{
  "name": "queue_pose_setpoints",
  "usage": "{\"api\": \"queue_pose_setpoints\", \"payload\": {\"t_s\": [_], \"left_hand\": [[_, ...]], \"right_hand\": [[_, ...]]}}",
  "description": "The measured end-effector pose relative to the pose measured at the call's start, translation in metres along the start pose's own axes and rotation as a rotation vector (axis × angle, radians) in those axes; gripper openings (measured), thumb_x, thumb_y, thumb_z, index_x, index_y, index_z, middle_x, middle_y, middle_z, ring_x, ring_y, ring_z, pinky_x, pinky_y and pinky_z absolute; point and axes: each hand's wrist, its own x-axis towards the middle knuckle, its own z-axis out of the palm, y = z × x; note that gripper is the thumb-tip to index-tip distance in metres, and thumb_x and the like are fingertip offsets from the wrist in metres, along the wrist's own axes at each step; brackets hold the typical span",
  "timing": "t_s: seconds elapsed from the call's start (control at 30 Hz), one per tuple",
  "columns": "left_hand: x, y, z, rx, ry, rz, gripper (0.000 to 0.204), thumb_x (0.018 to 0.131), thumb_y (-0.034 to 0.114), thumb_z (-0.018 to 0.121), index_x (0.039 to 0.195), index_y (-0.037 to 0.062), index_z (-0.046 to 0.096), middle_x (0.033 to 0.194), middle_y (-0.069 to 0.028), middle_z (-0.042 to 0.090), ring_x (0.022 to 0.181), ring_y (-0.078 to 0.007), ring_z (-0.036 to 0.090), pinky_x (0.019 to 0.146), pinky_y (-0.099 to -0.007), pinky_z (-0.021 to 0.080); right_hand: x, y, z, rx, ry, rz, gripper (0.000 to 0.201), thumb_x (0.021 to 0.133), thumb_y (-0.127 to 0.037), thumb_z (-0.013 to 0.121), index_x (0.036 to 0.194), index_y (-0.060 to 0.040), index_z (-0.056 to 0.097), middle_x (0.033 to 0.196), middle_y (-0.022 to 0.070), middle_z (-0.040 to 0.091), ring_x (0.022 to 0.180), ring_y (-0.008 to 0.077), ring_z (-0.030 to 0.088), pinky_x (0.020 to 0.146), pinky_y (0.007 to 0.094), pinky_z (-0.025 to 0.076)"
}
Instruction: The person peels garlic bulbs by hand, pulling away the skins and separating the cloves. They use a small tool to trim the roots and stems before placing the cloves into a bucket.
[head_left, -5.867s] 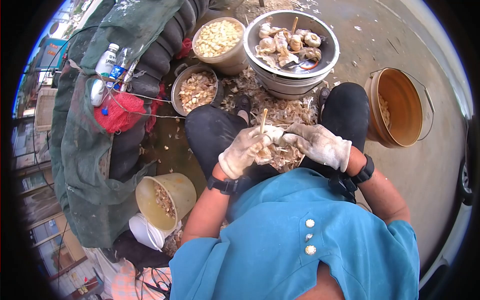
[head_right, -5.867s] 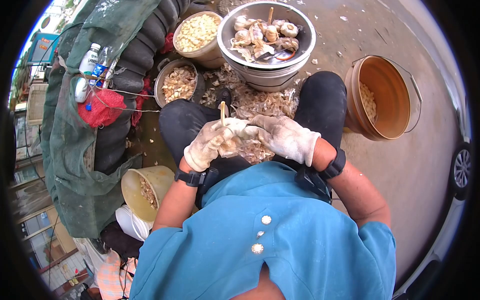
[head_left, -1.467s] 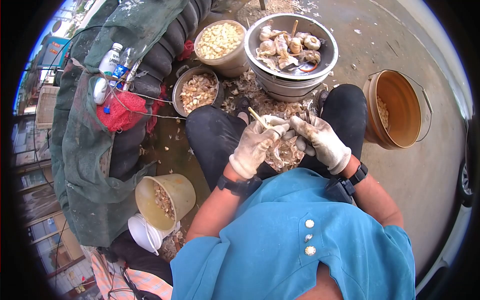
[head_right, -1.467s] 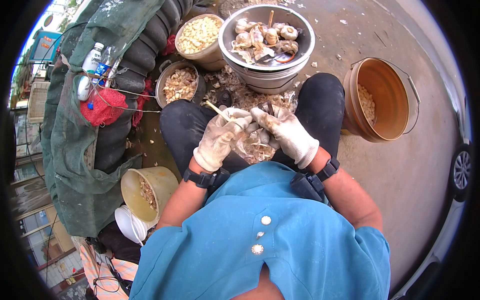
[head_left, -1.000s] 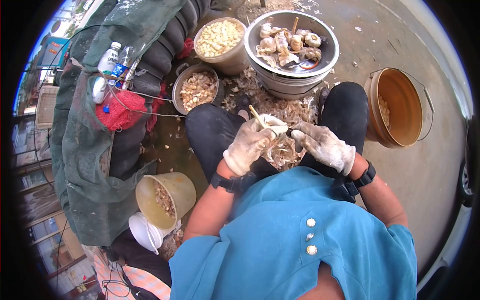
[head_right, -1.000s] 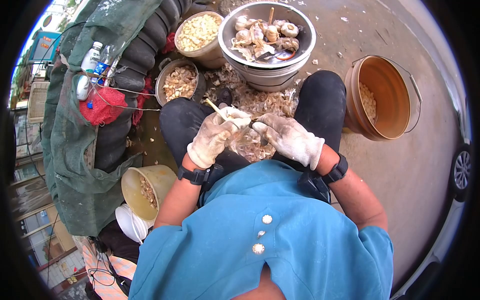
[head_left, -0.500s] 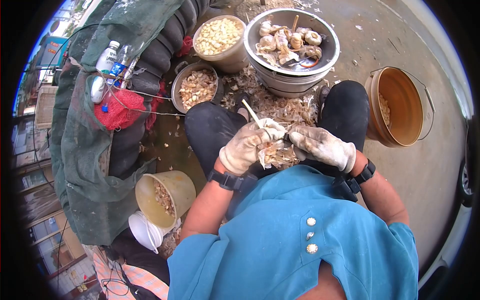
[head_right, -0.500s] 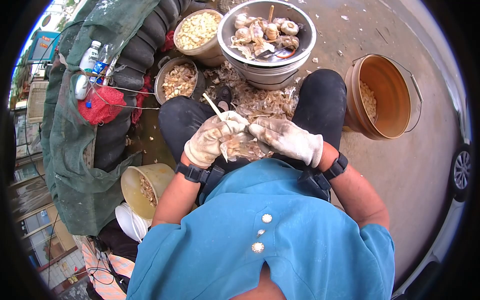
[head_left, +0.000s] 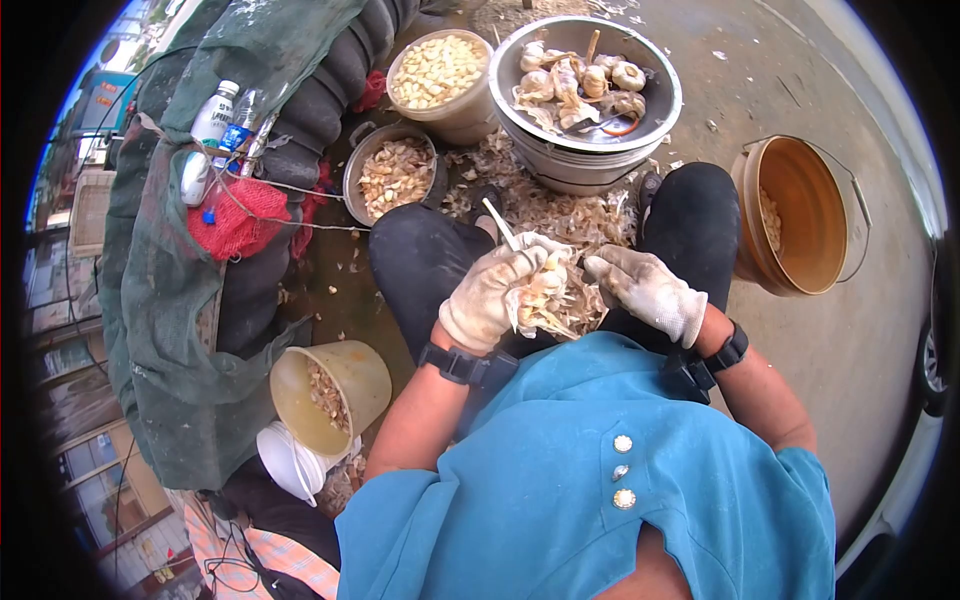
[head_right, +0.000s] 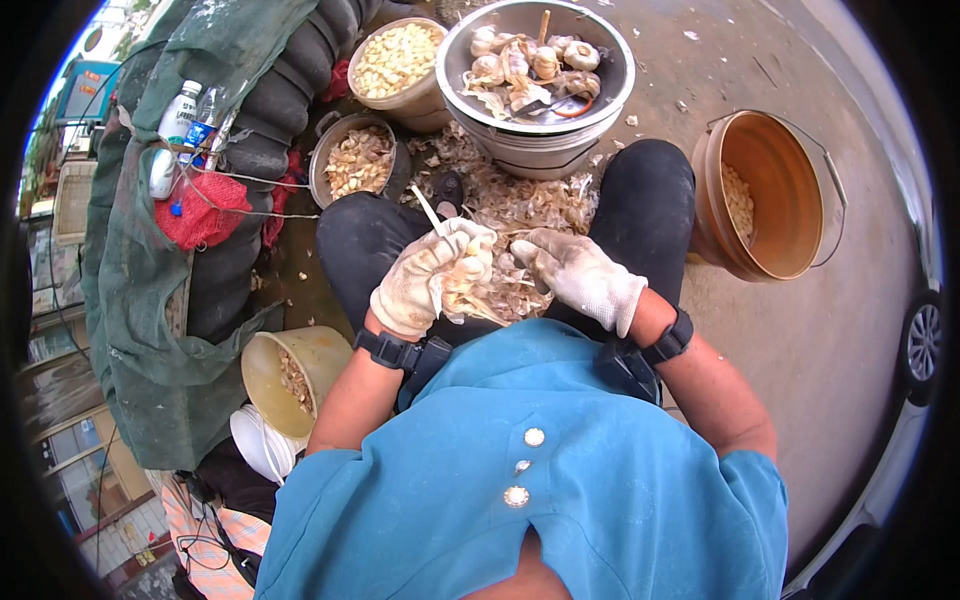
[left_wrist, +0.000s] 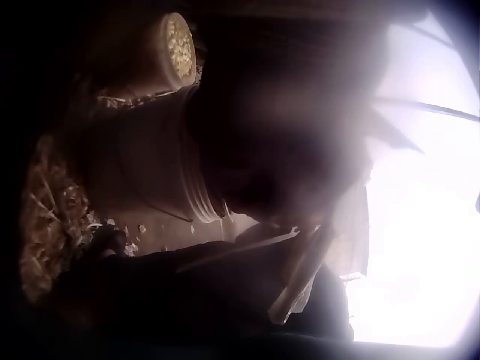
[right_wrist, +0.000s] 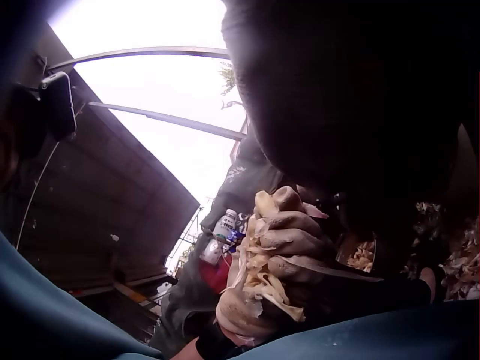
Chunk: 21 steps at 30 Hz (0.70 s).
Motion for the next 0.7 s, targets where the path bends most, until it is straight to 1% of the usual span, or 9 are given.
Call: {"api": "queue_pose_setpoints", "payload": {"t_s": [0.07, 0.13, 0.17, 0.23, 0.3, 0.37, 0.53, 0.63, 0.7], "left_hand": [[0.001, -0.005, -0.004, -0.099, 0.003, -0.042, 0.028, 0.100, 0.019, 0.052, 0.118, -0.0018, 0.056, 0.102, -0.0076, 0.064, 0.091, -0.0161, 0.064, 0.080, -0.0278, 0.054], [0.001, -0.007, -0.005, 0.386, 0.039, 0.066, 0.027, 0.101, 0.017, 0.048, 0.119, -0.0017, 0.056, 0.101, -0.0081, 0.065, 0.086, -0.0168, 0.066, 0.076, -0.0278, 0.055], [0.001, -0.007, -0.005, 0.386, 0.039, 0.065, 0.027, 0.101, 0.017, 0.048, 0.119, -0.0017, 0.056, 0.101, -0.0081, 0.065, 0.086, -0.0168, 0.066, 0.076, -0.0278, 0.055], [-0.001, -0.004, -0.004, -0.286, 0.009, -0.150, 0.027, 0.102, 0.018, 0.047, 0.119, -0.0016, 0.056, 0.103, -0.0086, 0.065, 0.085, -0.0173, 0.066, 0.075, -0.0284, 0.056], [0.000, -0.004, 0.001, -0.344, 0.029, -0.173, 0.027, 0.102, 0.017, 0.047, 0.119, -0.0012, 0.056, 0.103, -0.0092, 0.065, 0.084, -0.0175, 0.066, 0.074, -0.0284, 0.056], [0.000, -0.001, 0.008, -0.402, 0.048, -0.195, 0.026, 0.102, 0.017, 0.046, 0.119, -0.0008, 0.055, 0.104, -0.0097, 0.065, 0.083, -0.0176, 0.066, 0.074, -0.0285, 0.056], [0.001, -0.001, 0.014, 0.537, 0.071, 0.012, 0.020, 0.098, 0.007, 0.050, 0.115, -0.0008, 0.058, 0.107, -0.0086, 0.062, 0.094, -0.0184, 0.060, 0.082, -0.0268, 0.050], [0.006, -0.007, 0.009, 0.403, 0.110, 0.010, 0.020, 0.094, 0.006, 0.055, 0.113, -0.0016, 0.059, 0.106, -0.0070, 0.061, 0.097, -0.0182, 0.057, 0.086, -0.0265, 0.046], [0.007, -0.009, 0.011, 0.491, 0.148, 0.071, 0.022, 0.094, 0.008, 0.057, 0.114, -0.0006, 0.057, 0.104, -0.0074, 0.061, 0.092, -0.0185, 0.059, 0.083, -0.0286, 0.050]], "right_hand": [[0.000, -0.004, -0.004, 0.116, -0.093, 0.081, 0.043, 0.102, -0.040, 0.044, 0.112, -0.0018, 0.062, 0.082, 0.0103, 0.061, 0.074, 0.0174, 0.059, 0.075, 0.0323, 0.048], [-0.002, -0.008, -0.006, 0.133, -0.092, 0.054, 0.043, 0.101, -0.040, 0.045, 0.113, -0.0015, 0.061, 0.084, 0.0113, 0.062, 0.075, 0.0174, 0.060, 0.076, 0.0325, 0.049], [-0.003, -0.010, -0.007, 0.149, -0.091, 0.028, 0.043, 0.101, -0.040, 0.046, 0.114, -0.0013, 0.060, 0.086, 0.0123, 0.062, 0.076, 0.0175, 0.061, 0.078, 0.0328, 0.049], [-0.006, -0.017, -0.007, 0.147, -0.055, 0.014, 0.044, 0.100, -0.041, 0.049, 0.114, -0.0013, 0.060, 0.089, 0.0126, 0.063, 0.078, 0.0179, 0.061, 0.078, 0.0329, 0.049], [-0.005, -0.021, -0.003, 0.145, -0.020, 0.000, 0.045, 0.098, -0.042, 0.052, 0.115, -0.0013, 0.060, 0.091, 0.0130, 0.063, 0.079, 0.0182, 0.061, 0.078, 0.0330, 0.049], [-0.001, -0.021, 0.003, -0.014, 0.225, -0.098, 0.048, 0.093, -0.042, 0.061, 0.116, -0.0003, 0.059, 0.096, 0.0135, 0.064, 0.082, 0.0186, 0.061, 0.079, 0.0336, 0.049], [0.008, -0.018, 0.012, 0.072, 0.220, -0.156, 0.044, 0.087, -0.037, 0.072, 0.107, 0.0006, 0.060, 0.088, 0.0083, 0.062, 0.080, 0.0140, 0.057, 0.073, 0.0302, 0.047], [0.010, -0.024, 0.011, 0.010, 0.158, -0.053, 0.032, 0.088, -0.030, 0.071, 0.098, -0.0019, 0.059, 0.079, 0.0015, 0.058, 0.074, 0.0064, 0.053, 0.062, 0.0229, 0.044], [0.023, 0.002, 0.025, 0.353, 0.166, 0.000, 0.033, 0.090, -0.032, 0.067, 0.091, 0.0000, 0.061, 0.076, 0.0064, 0.063, 0.070, 0.0113, 0.052, 0.065, 0.0313, 0.045]]}}
